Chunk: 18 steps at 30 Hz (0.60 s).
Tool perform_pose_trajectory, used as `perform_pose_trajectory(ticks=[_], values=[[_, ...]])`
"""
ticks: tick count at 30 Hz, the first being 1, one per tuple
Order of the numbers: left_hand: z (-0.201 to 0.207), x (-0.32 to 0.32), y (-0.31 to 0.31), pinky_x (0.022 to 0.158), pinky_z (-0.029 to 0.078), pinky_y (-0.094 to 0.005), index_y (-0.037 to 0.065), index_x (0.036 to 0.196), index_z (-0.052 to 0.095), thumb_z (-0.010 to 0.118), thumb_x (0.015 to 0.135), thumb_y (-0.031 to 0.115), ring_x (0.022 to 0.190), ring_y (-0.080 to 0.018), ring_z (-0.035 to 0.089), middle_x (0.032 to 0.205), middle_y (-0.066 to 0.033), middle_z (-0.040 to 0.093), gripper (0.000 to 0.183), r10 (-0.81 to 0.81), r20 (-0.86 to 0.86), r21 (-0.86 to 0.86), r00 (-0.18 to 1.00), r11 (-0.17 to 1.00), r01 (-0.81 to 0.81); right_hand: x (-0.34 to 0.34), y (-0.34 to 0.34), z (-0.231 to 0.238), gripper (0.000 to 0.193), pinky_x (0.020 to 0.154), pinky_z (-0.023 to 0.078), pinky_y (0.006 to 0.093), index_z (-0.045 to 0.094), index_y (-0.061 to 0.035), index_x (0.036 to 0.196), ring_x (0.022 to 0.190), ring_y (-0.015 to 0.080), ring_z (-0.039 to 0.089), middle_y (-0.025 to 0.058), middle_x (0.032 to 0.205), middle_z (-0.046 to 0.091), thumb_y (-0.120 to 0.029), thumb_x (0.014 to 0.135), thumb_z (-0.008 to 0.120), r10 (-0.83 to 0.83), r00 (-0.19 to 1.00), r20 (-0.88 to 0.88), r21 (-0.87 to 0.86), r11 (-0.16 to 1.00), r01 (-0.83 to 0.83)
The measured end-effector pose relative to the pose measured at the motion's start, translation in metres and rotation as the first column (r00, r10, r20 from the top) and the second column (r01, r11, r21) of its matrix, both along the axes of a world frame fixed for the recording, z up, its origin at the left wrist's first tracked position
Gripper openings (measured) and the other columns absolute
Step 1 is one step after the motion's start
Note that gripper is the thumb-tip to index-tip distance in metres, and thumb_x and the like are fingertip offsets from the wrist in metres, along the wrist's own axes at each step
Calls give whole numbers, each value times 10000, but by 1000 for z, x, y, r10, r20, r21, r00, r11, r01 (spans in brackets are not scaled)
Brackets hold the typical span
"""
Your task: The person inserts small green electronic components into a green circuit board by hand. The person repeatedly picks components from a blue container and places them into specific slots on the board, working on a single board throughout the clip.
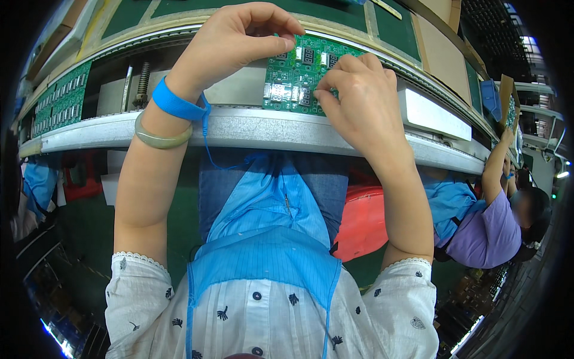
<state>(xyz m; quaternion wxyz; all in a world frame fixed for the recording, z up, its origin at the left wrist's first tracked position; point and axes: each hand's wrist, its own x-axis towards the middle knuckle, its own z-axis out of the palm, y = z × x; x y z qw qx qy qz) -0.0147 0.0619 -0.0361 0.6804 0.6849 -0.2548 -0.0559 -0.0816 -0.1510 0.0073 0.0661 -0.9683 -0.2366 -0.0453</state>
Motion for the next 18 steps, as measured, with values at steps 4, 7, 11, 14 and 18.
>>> perform_pose_trajectory(ticks=[4,7,11,14,18], values=[[-1,1,0,788,535,-273,-3,1020,725,691,788,67,864,-149,661,939,-93,712,244,0,13,1,1000,1000,0,1,-1,-2,109,799,416,435,735,-83,806,951,270,554,41,884,627,-184,782,705,2,1000,-11,31,1000,-1],[-2,1,0,803,536,-279,-1,1021,726,690,786,64,872,-154,663,948,-97,714,246,0,22,-3,1000,1000,0,1,-1,-2,111,802,418,436,734,-80,807,952,271,556,42,885,627,-184,783,704,0,1000,-19,36,999,1],[-2,1,-1,824,535,-286,1,1022,727,693,784,61,884,-161,665,956,-98,715,248,1,24,-3,1000,1000,-1,1,-2,-3,109,803,419,435,734,-80,809,957,270,557,41,890,630,-182,784,703,-2,1000,-21,35,999,3],[-2,1,-1,833,534,-286,2,1022,727,695,785,62,890,-164,666,958,-97,716,247,6,30,-1,1000,1000,-6,1,-2,-3,109,803,419,435,734,-81,811,960,268,559,39,892,632,-183,785,703,-5,1000,-19,32,999,6],[-3,2,-1,838,534,-287,3,1023,728,696,788,67,891,-165,667,959,-96,716,246,9,42,-1,999,1000,-9,1,-1,-3,107,805,420,433,734,-84,811,961,266,560,36,893,633,-183,783,704,-17,1000,-20,28,999,18]])
